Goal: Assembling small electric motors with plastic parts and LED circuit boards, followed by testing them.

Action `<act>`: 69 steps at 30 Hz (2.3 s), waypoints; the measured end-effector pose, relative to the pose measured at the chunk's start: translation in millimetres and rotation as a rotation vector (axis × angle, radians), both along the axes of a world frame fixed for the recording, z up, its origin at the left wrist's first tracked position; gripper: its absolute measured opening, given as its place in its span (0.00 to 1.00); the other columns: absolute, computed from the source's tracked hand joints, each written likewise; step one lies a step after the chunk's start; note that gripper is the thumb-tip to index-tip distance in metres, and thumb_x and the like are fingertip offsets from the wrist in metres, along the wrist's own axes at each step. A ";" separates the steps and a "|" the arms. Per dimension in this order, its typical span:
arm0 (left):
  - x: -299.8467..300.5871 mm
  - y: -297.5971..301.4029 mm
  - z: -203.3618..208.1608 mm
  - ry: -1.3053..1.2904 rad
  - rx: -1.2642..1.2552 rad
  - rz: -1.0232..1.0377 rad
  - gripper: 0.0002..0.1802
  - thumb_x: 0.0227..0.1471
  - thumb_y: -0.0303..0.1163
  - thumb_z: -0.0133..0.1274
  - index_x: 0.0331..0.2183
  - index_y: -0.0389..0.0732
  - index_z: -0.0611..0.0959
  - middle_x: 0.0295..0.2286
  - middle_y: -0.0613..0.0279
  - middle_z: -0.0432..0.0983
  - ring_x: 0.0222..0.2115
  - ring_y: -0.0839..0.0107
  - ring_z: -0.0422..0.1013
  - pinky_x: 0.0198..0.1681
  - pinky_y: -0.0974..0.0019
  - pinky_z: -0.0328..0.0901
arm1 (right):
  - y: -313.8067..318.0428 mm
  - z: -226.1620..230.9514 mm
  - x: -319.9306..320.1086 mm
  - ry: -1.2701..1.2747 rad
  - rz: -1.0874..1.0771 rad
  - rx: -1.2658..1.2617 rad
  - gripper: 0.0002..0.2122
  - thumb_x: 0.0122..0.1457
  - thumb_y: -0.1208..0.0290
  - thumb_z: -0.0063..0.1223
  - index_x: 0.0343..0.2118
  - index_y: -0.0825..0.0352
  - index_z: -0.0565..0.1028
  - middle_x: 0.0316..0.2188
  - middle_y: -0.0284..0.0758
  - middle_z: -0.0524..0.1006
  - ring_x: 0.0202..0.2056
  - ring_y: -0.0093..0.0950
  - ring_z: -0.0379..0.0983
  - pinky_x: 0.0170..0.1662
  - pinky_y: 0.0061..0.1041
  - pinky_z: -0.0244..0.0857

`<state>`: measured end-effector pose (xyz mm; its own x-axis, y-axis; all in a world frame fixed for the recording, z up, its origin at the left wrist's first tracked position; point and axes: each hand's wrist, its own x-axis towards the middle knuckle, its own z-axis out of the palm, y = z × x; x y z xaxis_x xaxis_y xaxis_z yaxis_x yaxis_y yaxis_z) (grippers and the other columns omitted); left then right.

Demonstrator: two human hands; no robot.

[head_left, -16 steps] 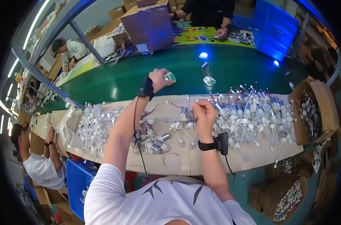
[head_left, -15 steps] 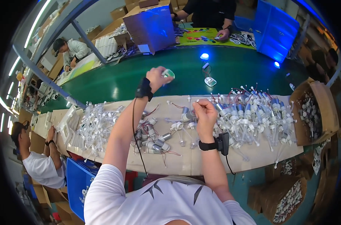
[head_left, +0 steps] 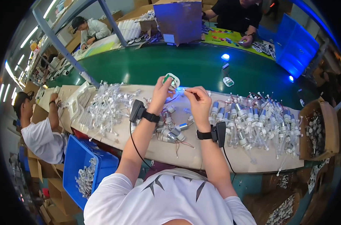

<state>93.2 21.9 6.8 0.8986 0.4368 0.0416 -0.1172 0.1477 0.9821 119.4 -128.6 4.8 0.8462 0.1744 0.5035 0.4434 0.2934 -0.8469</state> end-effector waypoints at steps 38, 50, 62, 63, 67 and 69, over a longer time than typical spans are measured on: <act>-94.0 -29.2 -44.2 0.008 0.102 -0.036 0.12 0.57 0.30 0.40 0.42 0.36 0.62 0.24 0.66 0.66 0.23 0.80 0.63 0.25 0.76 0.60 | 16.3 -22.7 -41.8 -0.308 -0.005 -0.501 0.03 0.46 0.79 0.51 0.25 0.68 0.70 0.25 0.35 0.69 0.29 0.35 0.68 0.30 0.32 0.63; -96.9 -14.9 -36.5 0.002 0.072 -0.222 0.14 0.57 0.29 0.41 0.45 0.38 0.64 0.30 0.67 0.68 0.24 0.81 0.66 0.25 0.78 0.62 | 14.7 -23.0 -38.0 -0.384 -0.008 -0.497 0.03 0.45 0.80 0.52 0.25 0.68 0.72 0.25 0.36 0.70 0.27 0.35 0.70 0.27 0.30 0.64; -94.5 -22.0 -48.5 0.046 0.248 -0.036 0.11 0.56 0.30 0.43 0.38 0.35 0.64 0.21 0.64 0.71 0.21 0.80 0.68 0.22 0.75 0.62 | 15.9 -19.9 -43.1 -0.369 -0.003 -0.573 0.03 0.46 0.78 0.52 0.25 0.67 0.70 0.25 0.34 0.68 0.28 0.35 0.69 0.28 0.33 0.63; -94.2 -23.3 -52.2 0.023 0.241 0.000 0.11 0.55 0.31 0.44 0.37 0.35 0.64 0.21 0.63 0.71 0.21 0.79 0.68 0.21 0.74 0.62 | 16.1 -20.4 -44.2 -0.369 -0.002 -0.579 0.03 0.46 0.79 0.52 0.25 0.66 0.70 0.25 0.34 0.68 0.28 0.35 0.69 0.28 0.33 0.63; -94.7 -23.7 -50.9 0.033 0.279 0.003 0.08 0.57 0.28 0.41 0.39 0.37 0.65 0.27 0.69 0.66 0.24 0.85 0.62 0.23 0.79 0.59 | 16.6 -22.3 -43.6 -0.377 -0.014 -0.571 0.04 0.46 0.78 0.51 0.25 0.66 0.69 0.25 0.34 0.68 0.28 0.35 0.69 0.29 0.34 0.63; -94.9 -21.0 -48.5 0.045 0.314 -0.020 0.08 0.57 0.28 0.41 0.38 0.37 0.65 0.27 0.69 0.66 0.24 0.85 0.63 0.23 0.79 0.59 | 16.1 -22.7 -43.0 -0.379 -0.021 -0.567 0.04 0.46 0.78 0.52 0.25 0.66 0.69 0.25 0.34 0.68 0.28 0.35 0.69 0.29 0.34 0.63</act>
<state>-1.7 0.9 -41.7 0.9109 0.3913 0.1311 -0.0723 -0.1614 0.9842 76.4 -112.5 -17.9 0.6359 0.4841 0.6011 0.7403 -0.1623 -0.6524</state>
